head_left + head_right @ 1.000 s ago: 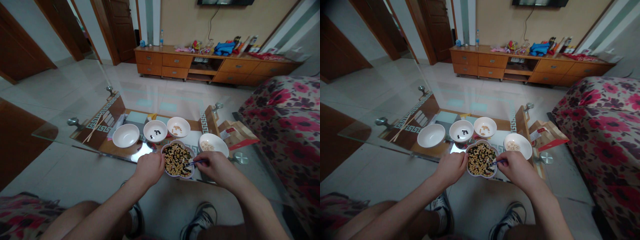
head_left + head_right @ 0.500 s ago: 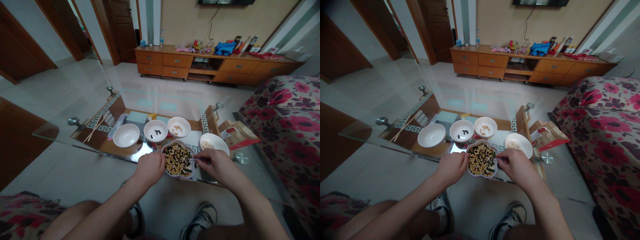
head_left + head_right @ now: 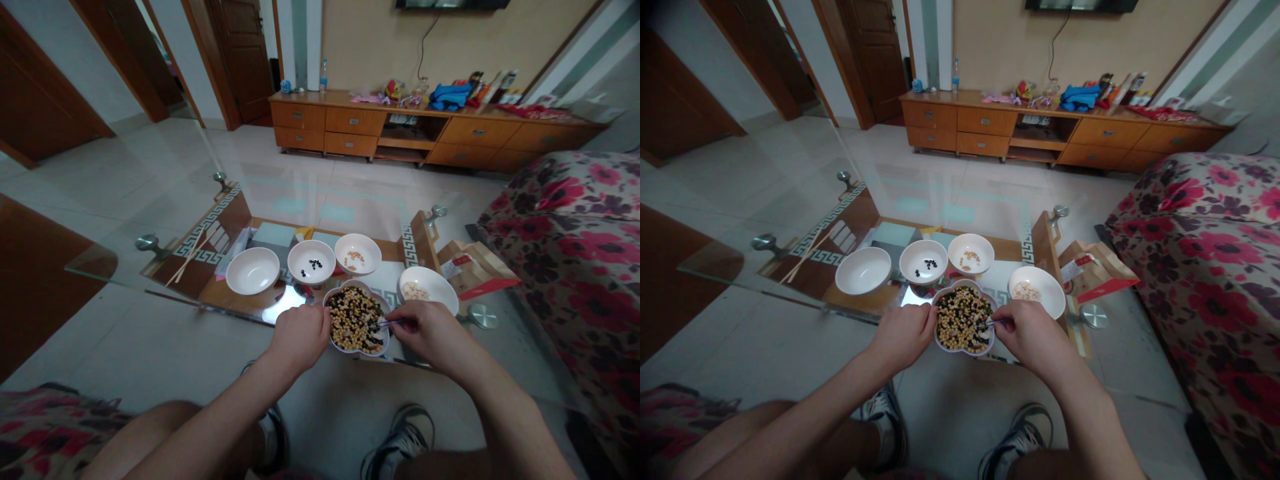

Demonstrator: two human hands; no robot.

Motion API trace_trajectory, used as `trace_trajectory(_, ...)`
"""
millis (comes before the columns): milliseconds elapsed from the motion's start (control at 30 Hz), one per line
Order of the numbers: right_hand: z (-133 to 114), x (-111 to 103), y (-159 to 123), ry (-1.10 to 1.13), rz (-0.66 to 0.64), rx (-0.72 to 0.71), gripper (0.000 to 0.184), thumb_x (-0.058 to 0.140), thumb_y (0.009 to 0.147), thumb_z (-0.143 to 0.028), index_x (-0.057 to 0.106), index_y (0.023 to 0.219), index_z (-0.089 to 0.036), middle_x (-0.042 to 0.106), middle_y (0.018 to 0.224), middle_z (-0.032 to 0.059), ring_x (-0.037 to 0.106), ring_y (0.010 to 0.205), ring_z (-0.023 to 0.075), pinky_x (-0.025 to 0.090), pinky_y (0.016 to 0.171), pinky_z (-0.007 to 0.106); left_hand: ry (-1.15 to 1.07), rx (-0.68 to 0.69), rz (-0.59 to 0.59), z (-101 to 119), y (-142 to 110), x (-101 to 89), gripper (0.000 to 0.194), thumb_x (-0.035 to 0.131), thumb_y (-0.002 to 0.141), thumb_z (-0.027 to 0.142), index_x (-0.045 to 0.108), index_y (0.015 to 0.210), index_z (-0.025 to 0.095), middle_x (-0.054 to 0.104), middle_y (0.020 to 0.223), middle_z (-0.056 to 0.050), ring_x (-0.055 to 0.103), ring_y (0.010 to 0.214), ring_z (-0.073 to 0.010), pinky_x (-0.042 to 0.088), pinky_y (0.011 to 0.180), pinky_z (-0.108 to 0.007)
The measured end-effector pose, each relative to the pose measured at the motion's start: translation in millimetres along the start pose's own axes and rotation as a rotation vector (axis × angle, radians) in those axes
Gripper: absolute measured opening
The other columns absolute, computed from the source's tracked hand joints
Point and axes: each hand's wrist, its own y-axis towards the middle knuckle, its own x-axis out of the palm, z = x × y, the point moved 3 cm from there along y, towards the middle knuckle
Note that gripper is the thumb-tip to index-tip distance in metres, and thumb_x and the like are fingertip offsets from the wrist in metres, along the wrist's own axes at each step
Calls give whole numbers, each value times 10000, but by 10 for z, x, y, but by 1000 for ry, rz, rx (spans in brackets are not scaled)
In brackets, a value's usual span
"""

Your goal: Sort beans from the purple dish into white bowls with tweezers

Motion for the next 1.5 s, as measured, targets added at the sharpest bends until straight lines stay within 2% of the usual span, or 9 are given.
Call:
trace_trajectory(300,-10,6,6,25,-10,-19,253,582,862,-193,831,907,-210,799,862,87,714,736,208,500,667,297,-3,-10,3,-1,1,-2,547,211,1055,404,703,992,174,763,975,-142,736,874,-279,529,770,-394)
trace_trajectory(500,-6,3,8,-10,-4,19,255,581,846,-190,830,898,-206,791,816,80,700,708,207,479,644,299,1,-2,19,-5,0,-5,550,216,1053,404,710,978,175,766,949,-136,739,862,-294,534,754,-406)
trace_trajectory(1100,72,4,-9,11,8,-6,244,591,860,-207,831,908,-217,785,825,78,688,704,201,472,633,298,3,7,25,-15,1,16,553,212,1053,399,715,1002,174,767,962,-139,735,877,-290,546,790,-422)
trace_trajectory(1267,35,-2,-6,18,-19,-28,259,575,881,-206,832,915,-216,801,870,88,719,751,217,497,661,303,6,6,37,-12,-8,-4,544,219,1052,394,715,993,179,771,949,-131,739,859,-294,549,753,-420)
trace_trajectory(1500,-14,-23,-5,24,6,26,253,586,856,-188,834,893,-218,806,860,77,725,735,212,499,658,296,1,11,23,-2,4,-12,551,212,1055,397,708,976,170,768,963,-142,739,869,-292,545,767,-421)
